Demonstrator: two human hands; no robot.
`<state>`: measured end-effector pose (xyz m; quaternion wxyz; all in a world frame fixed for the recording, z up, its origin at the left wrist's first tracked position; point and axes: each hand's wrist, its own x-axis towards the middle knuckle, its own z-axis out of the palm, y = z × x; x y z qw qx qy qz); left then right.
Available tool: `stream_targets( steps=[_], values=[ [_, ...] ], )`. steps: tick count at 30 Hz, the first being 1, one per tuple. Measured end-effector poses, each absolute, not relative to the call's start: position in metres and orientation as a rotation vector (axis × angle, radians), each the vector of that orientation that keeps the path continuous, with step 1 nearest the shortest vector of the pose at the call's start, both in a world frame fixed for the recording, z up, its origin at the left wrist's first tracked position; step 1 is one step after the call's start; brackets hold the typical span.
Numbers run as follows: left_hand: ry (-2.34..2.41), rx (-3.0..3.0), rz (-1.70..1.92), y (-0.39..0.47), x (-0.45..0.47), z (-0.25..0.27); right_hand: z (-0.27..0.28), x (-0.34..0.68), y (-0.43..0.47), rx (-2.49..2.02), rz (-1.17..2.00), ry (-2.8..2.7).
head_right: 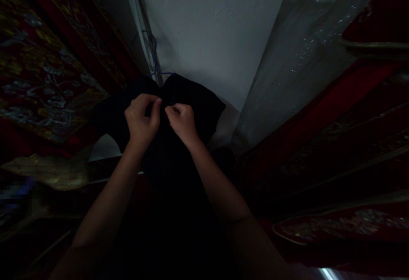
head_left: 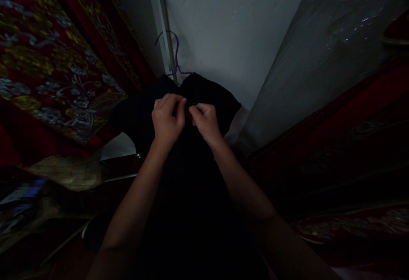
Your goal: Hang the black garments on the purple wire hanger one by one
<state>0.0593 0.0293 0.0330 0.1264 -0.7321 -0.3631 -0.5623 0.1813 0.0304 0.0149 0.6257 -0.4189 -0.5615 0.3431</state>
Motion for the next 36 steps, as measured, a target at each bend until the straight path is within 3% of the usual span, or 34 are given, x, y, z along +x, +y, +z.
stream_targets(
  steps=[8,15,20,23,29,36],
  values=[
    [-1.045,-2.05,-1.846,0.023,0.071,0.042,0.0,0.18,0.043,-0.973,0.853,-1.367],
    [-0.967,-1.594,-2.12,0.041,0.006,0.083,-0.085,0.186,0.015,-1.143,1.12,-1.345],
    [-1.409,-1.401,-3.051,0.053,-0.081,0.028,-0.094,0.184,-0.036,-0.916,1.176,-1.298],
    [-1.617,-0.758,-3.554,0.034,-0.086,-0.024,-0.079,0.175,-0.049,-0.888,1.21,-1.323],
    [-1.77,-0.334,-3.869,-0.009,-0.02,-0.103,-0.077,0.175,-0.046,-0.931,1.228,-1.127],
    [-1.62,-0.746,-4.071,-0.02,0.014,-0.098,-0.098,0.187,-0.037,-0.99,1.193,-0.994]
  ],
)
